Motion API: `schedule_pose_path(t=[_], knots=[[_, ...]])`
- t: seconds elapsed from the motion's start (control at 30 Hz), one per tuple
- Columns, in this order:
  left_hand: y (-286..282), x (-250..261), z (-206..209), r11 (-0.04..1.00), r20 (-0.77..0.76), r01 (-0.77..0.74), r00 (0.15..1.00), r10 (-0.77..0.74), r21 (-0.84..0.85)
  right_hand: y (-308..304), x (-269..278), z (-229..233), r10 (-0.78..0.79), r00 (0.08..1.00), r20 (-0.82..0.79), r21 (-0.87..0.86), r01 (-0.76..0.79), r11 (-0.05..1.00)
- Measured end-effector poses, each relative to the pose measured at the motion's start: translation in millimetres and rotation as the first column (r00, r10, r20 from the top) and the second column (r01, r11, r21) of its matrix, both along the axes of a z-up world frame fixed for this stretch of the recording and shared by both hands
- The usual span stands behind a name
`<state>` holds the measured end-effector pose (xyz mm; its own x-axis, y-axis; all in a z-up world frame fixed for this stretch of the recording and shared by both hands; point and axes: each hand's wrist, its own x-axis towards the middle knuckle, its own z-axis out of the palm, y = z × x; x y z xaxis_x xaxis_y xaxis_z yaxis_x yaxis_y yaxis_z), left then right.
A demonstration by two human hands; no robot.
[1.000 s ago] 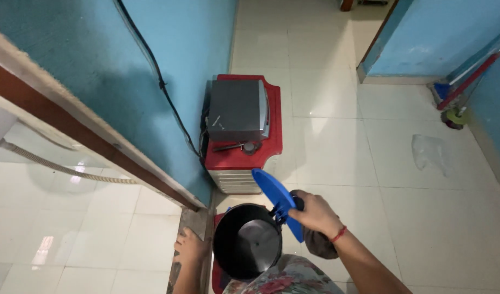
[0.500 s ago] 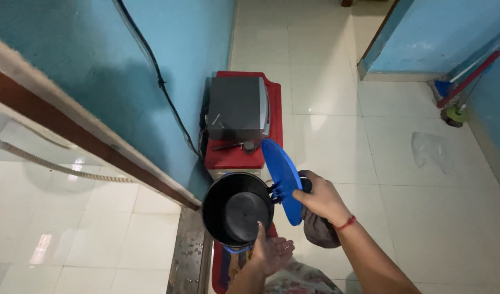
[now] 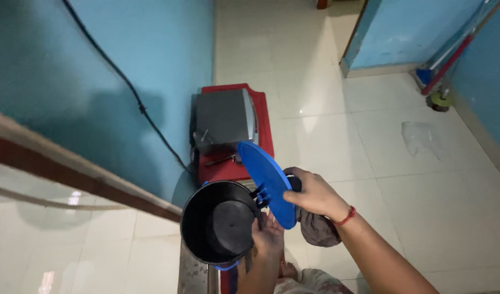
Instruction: Cleaning a blue and black bucket with a rag in a bathroom and hallway.
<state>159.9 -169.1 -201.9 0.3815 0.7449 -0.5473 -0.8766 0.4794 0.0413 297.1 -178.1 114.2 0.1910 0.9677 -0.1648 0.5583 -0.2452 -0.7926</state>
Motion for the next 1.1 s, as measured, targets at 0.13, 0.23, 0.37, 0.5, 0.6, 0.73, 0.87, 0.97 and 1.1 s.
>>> schedule_pose_path(t=[0.13,0.23,0.37,0.5,0.6,0.73,0.87,0.97,1.1], knots=[[15.9,8.0,-41.0,0.999,0.000,0.054,0.999,-0.054,0.010,-2.6,28.5,-8.2,-0.029,0.999,-0.017,0.031,0.029,0.999],[14.4,15.6,-36.4,0.938,0.279,-0.078,0.960,-0.020,0.337,-11.9,51.9,-16.6,-0.066,0.989,-0.130,0.035,0.071,0.997],[-1.4,25.5,33.1,0.999,-0.032,-0.018,0.999,0.016,-0.046,-30.0,72.7,-6.2,-0.072,0.969,-0.237,0.013,0.077,0.997],[-2.5,33.6,-34.2,0.995,0.019,-0.091,0.996,0.090,0.030,-36.9,80.7,-2.4,-0.039,0.942,-0.333,-0.005,0.040,0.999],[0.8,29.3,-18.7,0.983,-0.024,-0.105,0.994,0.110,0.150,-37.8,81.4,-1.5,-0.012,0.913,-0.407,0.013,0.019,1.000],[7.5,19.7,35.0,0.994,-0.159,-0.079,0.983,0.091,0.077,-37.9,98.9,-29.5,0.040,0.874,-0.485,0.024,-0.032,0.999],[25.4,5.8,1.3,0.934,-0.085,-0.168,0.975,0.204,0.315,-33.4,110.5,-48.5,0.072,0.813,-0.578,0.065,-0.042,0.997],[30.6,-7.0,47.1,0.934,-0.199,-0.126,0.959,0.200,0.335,-30.5,113.5,-56.1,0.045,0.802,-0.596,0.071,-0.003,0.997],[35.3,-19.9,42.8,0.982,-0.404,-0.009,0.911,0.085,0.187,-26.9,129.6,-88.7,-0.045,0.759,-0.650,0.021,0.078,0.997]])
